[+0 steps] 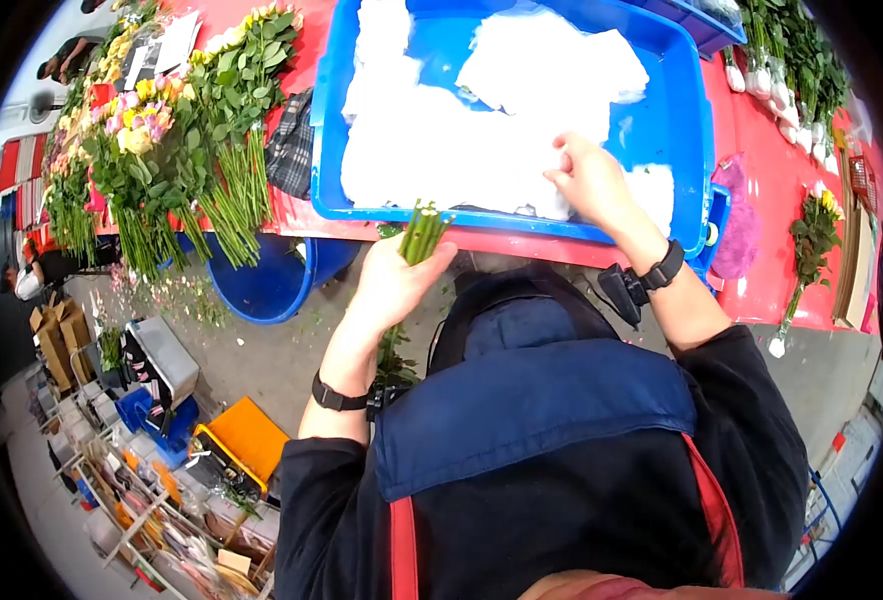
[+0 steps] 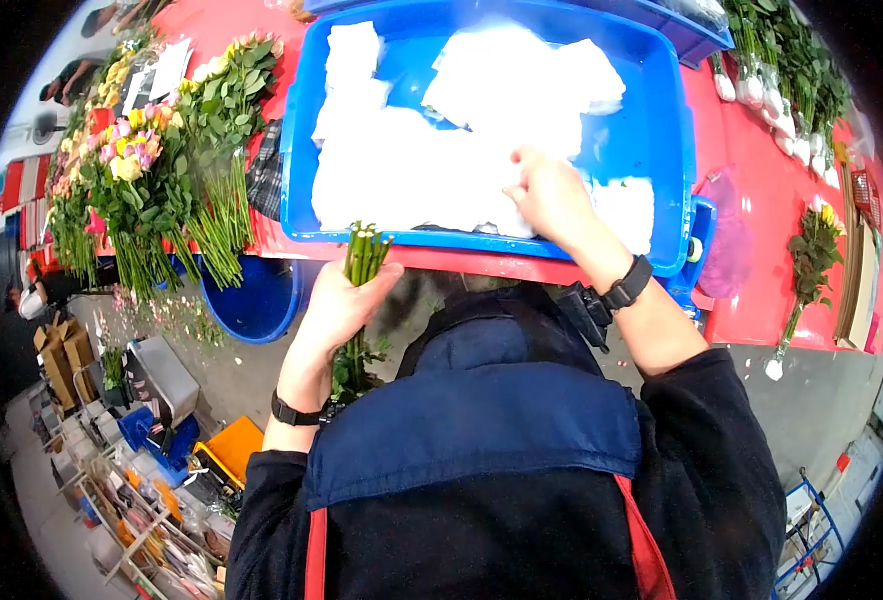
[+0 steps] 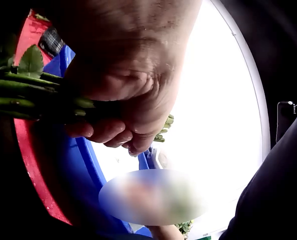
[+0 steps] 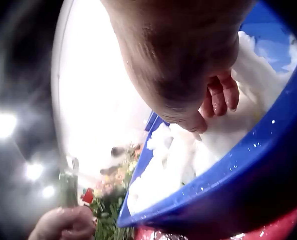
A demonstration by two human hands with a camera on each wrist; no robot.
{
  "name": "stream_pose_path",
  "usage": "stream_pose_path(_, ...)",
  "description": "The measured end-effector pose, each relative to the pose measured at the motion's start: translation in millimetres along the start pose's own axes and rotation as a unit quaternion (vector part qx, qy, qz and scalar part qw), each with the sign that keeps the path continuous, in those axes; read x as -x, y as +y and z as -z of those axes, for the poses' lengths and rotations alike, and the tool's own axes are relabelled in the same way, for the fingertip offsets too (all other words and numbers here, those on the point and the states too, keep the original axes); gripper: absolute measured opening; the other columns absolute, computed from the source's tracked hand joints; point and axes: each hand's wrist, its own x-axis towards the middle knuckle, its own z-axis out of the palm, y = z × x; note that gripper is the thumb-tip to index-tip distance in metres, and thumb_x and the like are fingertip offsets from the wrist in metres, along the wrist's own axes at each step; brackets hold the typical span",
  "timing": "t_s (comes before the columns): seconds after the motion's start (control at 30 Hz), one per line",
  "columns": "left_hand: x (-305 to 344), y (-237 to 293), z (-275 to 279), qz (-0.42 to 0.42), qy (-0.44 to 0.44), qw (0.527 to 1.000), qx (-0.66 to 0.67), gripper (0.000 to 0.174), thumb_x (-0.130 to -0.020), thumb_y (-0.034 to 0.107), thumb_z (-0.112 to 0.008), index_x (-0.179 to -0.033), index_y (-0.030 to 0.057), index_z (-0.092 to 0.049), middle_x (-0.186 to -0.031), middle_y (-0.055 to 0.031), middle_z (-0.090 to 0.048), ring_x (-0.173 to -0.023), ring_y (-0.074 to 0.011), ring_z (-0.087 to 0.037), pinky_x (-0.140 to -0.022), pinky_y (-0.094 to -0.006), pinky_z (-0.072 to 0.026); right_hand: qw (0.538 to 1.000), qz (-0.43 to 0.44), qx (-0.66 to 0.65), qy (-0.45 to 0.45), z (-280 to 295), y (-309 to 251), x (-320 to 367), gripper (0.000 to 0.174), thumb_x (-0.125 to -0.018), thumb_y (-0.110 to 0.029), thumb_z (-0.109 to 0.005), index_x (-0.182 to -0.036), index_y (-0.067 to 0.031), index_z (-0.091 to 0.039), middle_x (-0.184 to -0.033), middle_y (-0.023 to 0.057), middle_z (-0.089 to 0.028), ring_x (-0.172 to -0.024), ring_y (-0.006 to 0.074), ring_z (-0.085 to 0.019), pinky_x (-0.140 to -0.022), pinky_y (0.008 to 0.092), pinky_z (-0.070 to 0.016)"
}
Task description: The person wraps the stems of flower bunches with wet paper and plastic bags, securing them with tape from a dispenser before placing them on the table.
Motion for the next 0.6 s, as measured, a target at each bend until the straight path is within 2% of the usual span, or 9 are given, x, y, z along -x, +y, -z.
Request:
stream_pose_path(0.13, -15.5, 16.6, -13.2, -0.017, -0.052, 0.998, 0.026, 0.025, -0.086, 0.024, -0.067, -0.077, 0.0014, -0.061, -0.059, 0.0011, -0.053, -0.056, -0.0063, -0.049, -0.051, -0.0273, -0.041, 0.981, -0.08, -0.172, -0.032, 17.2, 41.0, -2.5, 0.014, -0.078, -0.009, -0.063, -0.089, -0.0018, -0.06, -0.083, 0.006, -0.062, -0.071, 0.0168, -0.057, -0.065, 0.0309, -0.0474)
stream_pose_path(0.17, -16.8, 26.2, -16.5, -0.014, -0.07, 0.996, 0.049, 0.026, -0.089, 0.019, -0.065, -0.069, 0.008, -0.055, -0.052, 0.0042, -0.044, -0.044, -0.0057, -0.041, -0.041, -0.0237, -0.0332, 0.959, -0.093, -0.265, -0.018, 21.3, 48.3, 0.0, 0.014, -0.079, -0.009, -0.062, -0.091, -0.0023, -0.06, -0.085, 0.0047, -0.063, -0.071, 0.0158, -0.057, -0.065, 0.0302, -0.047)
stream_pose_path(0.2, -18.9, 32.2, -18.8, -0.008, -0.083, 0.995, 0.059, 0.026, -0.089, 0.019, -0.065, -0.068, 0.0081, -0.054, -0.052, 0.0041, -0.044, -0.043, -0.0058, -0.04, -0.041, -0.0236, -0.0329, 0.929, -0.105, -0.356, -0.004, 25.1, 54.4, 2.1, 0.015, -0.08, -0.009, -0.061, -0.093, -0.0029, -0.06, -0.087, 0.0035, -0.063, -0.071, 0.0149, -0.056, -0.065, 0.0296, -0.0466)
stream_pose_path(0.23, -21.3, 37.4, -21.3, -0.002, -0.096, 0.993, 0.069, 0.027, -0.089, 0.019, -0.065, -0.068, 0.0081, -0.054, -0.052, 0.004, -0.044, -0.043, -0.0059, -0.04, -0.041, -0.0235, -0.0327, 0.89, -0.146, -0.431, -0.023, 35.6, 62.1, 5.6, 0.016, -0.081, -0.009, -0.057, -0.095, -0.002, -0.061, -0.09, 0.0062, -0.064, -0.087, 0.0159, -0.063, -0.072, 0.0297, -0.0502)
stream_pose_path(0.33, -32.4, 43.9, -31.9, 0.0, -0.113, 0.988, 0.1, 0.019, -0.088, 0.018, -0.066, -0.076, 0.0062, -0.058, -0.056, 0.0036, -0.046, -0.043, -0.0056, -0.04, -0.041, -0.0227, -0.0325, 0.754, -0.175, -0.633, -0.021, 55.2, 43.4, 16.0, 0.022, -0.084, -0.008, -0.054, -0.104, 0.0001, -0.061, -0.093, 0.0079, -0.064, -0.091, 0.0168, -0.063, -0.079, 0.0303, -0.0525)
stream_pose_path(0.37, -35.7, 47.2, -37.2, 0.004, -0.108, 0.988, 0.106, 0.016, -0.087, 0.018, -0.066, -0.08, 0.0054, -0.059, -0.057, 0.0036, -0.047, -0.043, -0.0055, -0.04, -0.041, -0.0228, -0.0328, 0.731, -0.164, -0.662, -0.016, 53.8, 45.4, 18.9, 0.024, -0.087, -0.007, -0.054, -0.109, 0.0027, -0.06, -0.097, 0.0106, -0.065, -0.093, 0.0184, -0.064, -0.086, 0.031, -0.0532)
stream_pose_path(0.47, -43.9, 57.4, -52.4, -0.005, -0.112, 0.986, 0.12, 0.015, -0.085, 0.016, -0.068, -0.091, 0.003, -0.062, -0.06, 0.0032, -0.05, -0.044, -0.0055, -0.042, -0.041, -0.0228, -0.0337, 0.647, -0.165, -0.737, -0.102, 45.9, 37.2, 26.2, 0.025, -0.09, -0.008, -0.056, -0.111, 0.0042, -0.059, -0.102, 0.0133, -0.066, -0.093, 0.0198, -0.065, -0.085, 0.0318, -0.054)
stream_pose_path(0.5, -46.2, 60.4, -57.2, -0.01, -0.115, 0.986, 0.124, 0.018, -0.084, 0.015, -0.068, -0.094, 0.0022, -0.062, -0.061, 0.003, -0.051, -0.044, -0.0055, -0.042, -0.041, -0.0228, -0.034, 0.628, -0.155, -0.751, -0.133, 36.2, 38.4, 27.5, 0.023, -0.091, -0.007, -0.057, -0.11, 0.0058, -0.059, -0.105, 0.0149, -0.066, -0.092, 0.0208, -0.066, -0.083, 0.0321, -0.0546)
stream_pose_path(0.6, -55.8, 60.7, -76.8, -0.045, -0.096, 0.981, 0.161, 0.02, -0.082, 0.014, -0.069, -0.095, 0.0009, -0.063, -0.061, 0.0021, -0.053, -0.044, -0.0057, -0.044, -0.04, -0.0226, -0.0348, 0.66, -0.198, -0.704, -0.172, 20.8, 22.6, 37.7, 0.026, -0.091, -0.007, -0.057, -0.114, 0.0063, -0.057, -0.105, 0.0148, -0.065, -0.092, 0.021, -0.066, -0.082, 0.0324, -0.0546)
